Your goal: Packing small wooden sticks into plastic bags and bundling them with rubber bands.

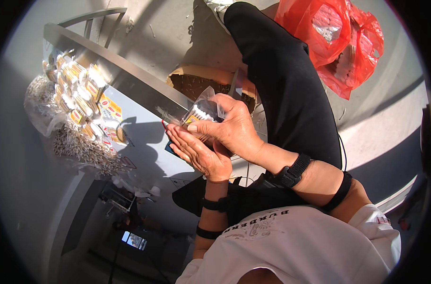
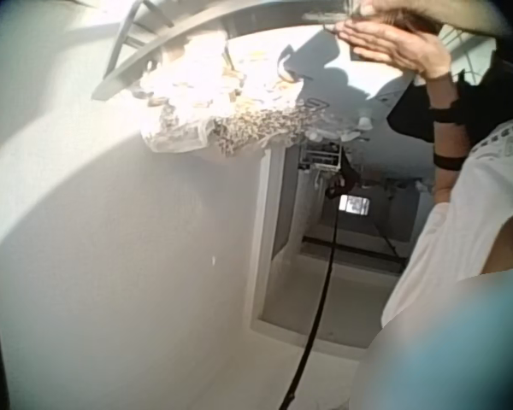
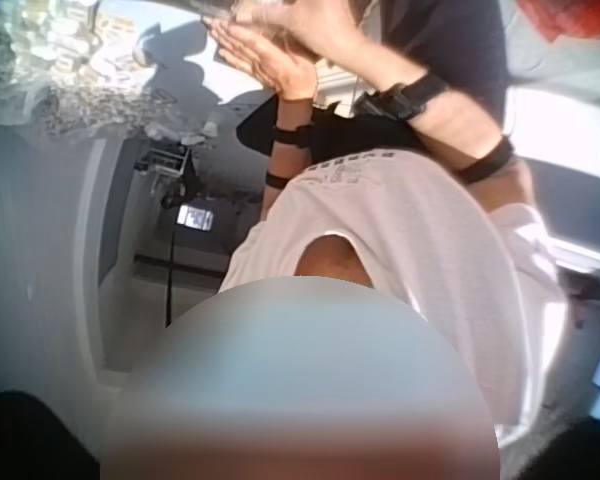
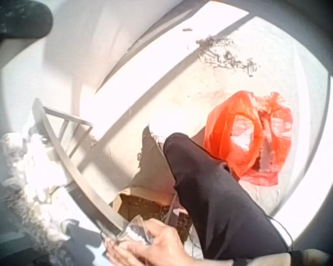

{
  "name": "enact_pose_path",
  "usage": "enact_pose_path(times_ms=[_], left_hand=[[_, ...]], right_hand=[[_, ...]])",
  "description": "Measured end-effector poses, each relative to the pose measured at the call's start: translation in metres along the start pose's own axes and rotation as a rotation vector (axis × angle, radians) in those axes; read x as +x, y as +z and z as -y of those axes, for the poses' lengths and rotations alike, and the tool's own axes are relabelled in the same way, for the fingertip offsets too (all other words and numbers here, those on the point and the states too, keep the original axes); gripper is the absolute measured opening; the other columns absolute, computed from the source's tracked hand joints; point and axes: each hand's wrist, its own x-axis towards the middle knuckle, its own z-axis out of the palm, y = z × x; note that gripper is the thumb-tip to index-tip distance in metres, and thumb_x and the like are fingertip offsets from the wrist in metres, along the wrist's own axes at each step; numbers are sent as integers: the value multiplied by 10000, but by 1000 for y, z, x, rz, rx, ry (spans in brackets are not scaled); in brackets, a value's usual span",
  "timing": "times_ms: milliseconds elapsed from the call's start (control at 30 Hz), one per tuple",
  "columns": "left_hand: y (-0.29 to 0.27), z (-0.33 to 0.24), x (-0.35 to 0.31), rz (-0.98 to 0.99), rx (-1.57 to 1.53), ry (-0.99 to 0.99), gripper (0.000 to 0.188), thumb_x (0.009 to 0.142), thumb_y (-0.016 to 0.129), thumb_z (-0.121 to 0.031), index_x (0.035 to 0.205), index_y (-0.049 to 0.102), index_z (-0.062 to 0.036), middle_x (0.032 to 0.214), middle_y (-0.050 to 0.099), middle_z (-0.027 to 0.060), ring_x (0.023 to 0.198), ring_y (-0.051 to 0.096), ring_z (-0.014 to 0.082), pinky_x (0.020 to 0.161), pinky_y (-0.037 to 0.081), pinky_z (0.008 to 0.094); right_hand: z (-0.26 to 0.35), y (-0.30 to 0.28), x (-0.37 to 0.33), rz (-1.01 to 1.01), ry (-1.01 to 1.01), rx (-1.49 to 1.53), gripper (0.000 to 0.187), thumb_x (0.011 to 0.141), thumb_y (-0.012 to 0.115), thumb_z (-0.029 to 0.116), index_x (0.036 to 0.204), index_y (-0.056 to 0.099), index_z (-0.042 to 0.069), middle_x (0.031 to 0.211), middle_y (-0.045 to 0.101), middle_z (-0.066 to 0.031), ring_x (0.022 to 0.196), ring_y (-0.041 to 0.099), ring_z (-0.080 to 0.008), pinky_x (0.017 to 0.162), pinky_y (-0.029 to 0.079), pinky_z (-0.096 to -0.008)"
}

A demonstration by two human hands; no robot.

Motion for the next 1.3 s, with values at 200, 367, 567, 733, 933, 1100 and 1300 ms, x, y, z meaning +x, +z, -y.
enact_pose_path(times_ms=[200,367,567,733,933,1100,1300], left_hand=[[-3,-8,4,24,-59,-64,851,970,422,-510,1517,109,62,1583,155,251,1475,155,393,1178,48,524],[-4,-7,4,23,-42,-46,859,969,420,-515,1512,111,74,1583,155,249,1478,143,383,1182,45,507],[-4,-9,5,13,-31,-50,851,967,418,-508,1508,126,81,1581,157,255,1477,152,378,1184,50,495],[-4,-7,3,13,-34,-45,819,971,408,-482,1508,138,75,1580,158,256,1475,152,385,1181,44,500],[3,-3,4,-63,-24,-39,828,959,394,-532,1510,182,49,1579,190,238,1477,156,375,1179,36,502],[-6,-11,7,-16,-36,-39,838,912,526,-427,1512,168,35,1579,187,237,1478,152,375,1177,24,520],[-1,-2,2,-150,-224,-22,805,977,403,-528,1527,157,6,1584,186,208,1475,159,361,1163,98,540]], right_hand=[[-1,-11,-6,18,14,-66,154,783,786,61,808,659,-22,767,593,-34,764,542,-64,648,456,-253],[4,-7,-17,-42,66,-4,185,798,792,83,787,632,-9,748,623,-18,688,547,-47,581,452,-228],[-7,-14,-17,11,181,24,222,775,821,116,844,651,-7,778,649,-18,693,567,-44,583,471,-223],[15,-18,1,9,264,222,276,795,799,145,961,647,-14,823,662,-53,769,615,-100,684,488,-235],[34,-13,32,190,83,-222,266,787,811,186,872,670,-23,706,641,-51,624,565,-87,548,465,-259],[26,-7,37,122,-94,-446,273,786,817,198,790,680,-38,670,626,-35,601,549,-77,525,440,-250],[27,-11,29,164,-84,-313,266,784,813,177,833,688,-52,632,598,-10,544,520,-68,470,402,-250]])
